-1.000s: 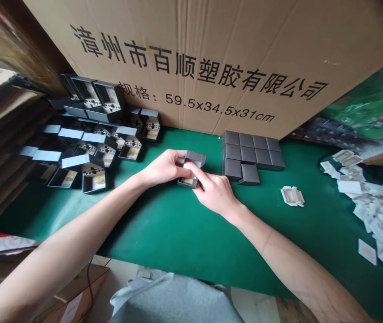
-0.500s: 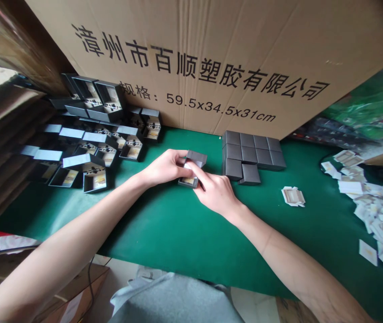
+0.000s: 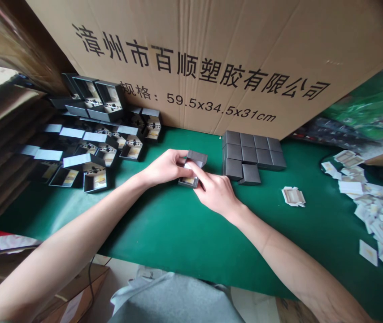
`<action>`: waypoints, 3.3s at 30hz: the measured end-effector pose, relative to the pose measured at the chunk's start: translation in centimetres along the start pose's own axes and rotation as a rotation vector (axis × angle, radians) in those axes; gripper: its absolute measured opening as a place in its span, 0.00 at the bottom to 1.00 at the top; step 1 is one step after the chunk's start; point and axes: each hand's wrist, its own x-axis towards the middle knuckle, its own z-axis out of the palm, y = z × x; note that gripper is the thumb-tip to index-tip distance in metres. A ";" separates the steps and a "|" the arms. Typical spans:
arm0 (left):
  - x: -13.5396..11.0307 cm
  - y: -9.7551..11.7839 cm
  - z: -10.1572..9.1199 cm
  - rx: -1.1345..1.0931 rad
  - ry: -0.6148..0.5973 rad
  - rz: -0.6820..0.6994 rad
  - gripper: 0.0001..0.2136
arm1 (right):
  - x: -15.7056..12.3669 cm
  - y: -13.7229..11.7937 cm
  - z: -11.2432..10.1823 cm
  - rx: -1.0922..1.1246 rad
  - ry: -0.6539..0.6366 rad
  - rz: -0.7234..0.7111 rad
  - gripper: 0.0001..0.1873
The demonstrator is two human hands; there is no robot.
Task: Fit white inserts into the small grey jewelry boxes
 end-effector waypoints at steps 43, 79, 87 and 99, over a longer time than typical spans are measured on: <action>-0.1 0.1 0.0 0.021 0.002 0.003 0.10 | 0.1 -0.1 -0.1 -0.001 -0.012 0.006 0.32; 0.0 0.0 0.0 0.017 -0.017 0.016 0.09 | 0.1 -0.1 -0.1 0.017 -0.011 0.012 0.32; 0.0 0.0 -0.1 0.026 -0.016 0.011 0.10 | 0.1 -0.1 -0.1 0.012 0.006 0.010 0.31; 0.0 0.1 -0.1 0.001 -0.018 0.002 0.09 | 0.1 -0.1 -0.1 0.002 -0.013 0.012 0.31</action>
